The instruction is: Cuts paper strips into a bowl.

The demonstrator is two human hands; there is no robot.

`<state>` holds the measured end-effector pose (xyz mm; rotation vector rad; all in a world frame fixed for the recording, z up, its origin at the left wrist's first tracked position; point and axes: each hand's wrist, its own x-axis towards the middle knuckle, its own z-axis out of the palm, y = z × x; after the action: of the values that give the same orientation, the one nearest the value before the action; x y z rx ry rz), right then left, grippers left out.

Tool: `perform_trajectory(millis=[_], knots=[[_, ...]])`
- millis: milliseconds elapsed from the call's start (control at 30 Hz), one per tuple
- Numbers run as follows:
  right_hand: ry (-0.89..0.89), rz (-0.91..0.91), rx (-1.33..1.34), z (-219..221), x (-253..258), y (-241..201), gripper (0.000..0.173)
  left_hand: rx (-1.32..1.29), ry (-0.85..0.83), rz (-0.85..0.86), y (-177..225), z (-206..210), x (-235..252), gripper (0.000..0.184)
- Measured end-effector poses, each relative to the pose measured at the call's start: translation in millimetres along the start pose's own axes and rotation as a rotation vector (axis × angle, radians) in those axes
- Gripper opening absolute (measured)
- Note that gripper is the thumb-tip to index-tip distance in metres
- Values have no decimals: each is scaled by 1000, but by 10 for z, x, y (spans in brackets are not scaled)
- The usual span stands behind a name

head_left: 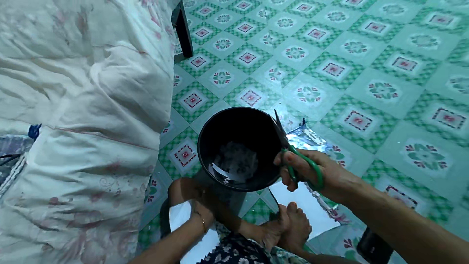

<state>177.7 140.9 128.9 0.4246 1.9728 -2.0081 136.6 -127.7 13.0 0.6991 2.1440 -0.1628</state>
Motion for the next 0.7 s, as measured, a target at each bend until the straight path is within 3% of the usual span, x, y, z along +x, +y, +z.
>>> perform_trajectory(millis=[33,133,233,300,400,533,567,633,700], knots=[[3,0,2,1,-14,-3,26,12,-45,-27,90,20,-17,47],[3,-7,-12,-7,-43,-2,26,49,62,92,35,453,-29,40],[14,-11,8,4,-44,-16,25,-4,-302,86,92,252,-142,37],[9,-21,16,8,-45,-22,25,-92,-433,140,116,230,-148,37],[0,-25,18,-9,-50,-17,26,-143,-315,183,92,302,-190,36],[24,-12,13,-62,-70,22,27,-42,207,153,-156,392,-108,28],[28,-14,10,-80,-73,28,27,-35,255,126,-208,353,-58,33],[41,-15,-6,-135,-102,44,27,-75,71,38,-191,49,-96,46],[45,-14,-34,-211,-146,73,29,-135,-110,70,-206,-289,-239,50]])
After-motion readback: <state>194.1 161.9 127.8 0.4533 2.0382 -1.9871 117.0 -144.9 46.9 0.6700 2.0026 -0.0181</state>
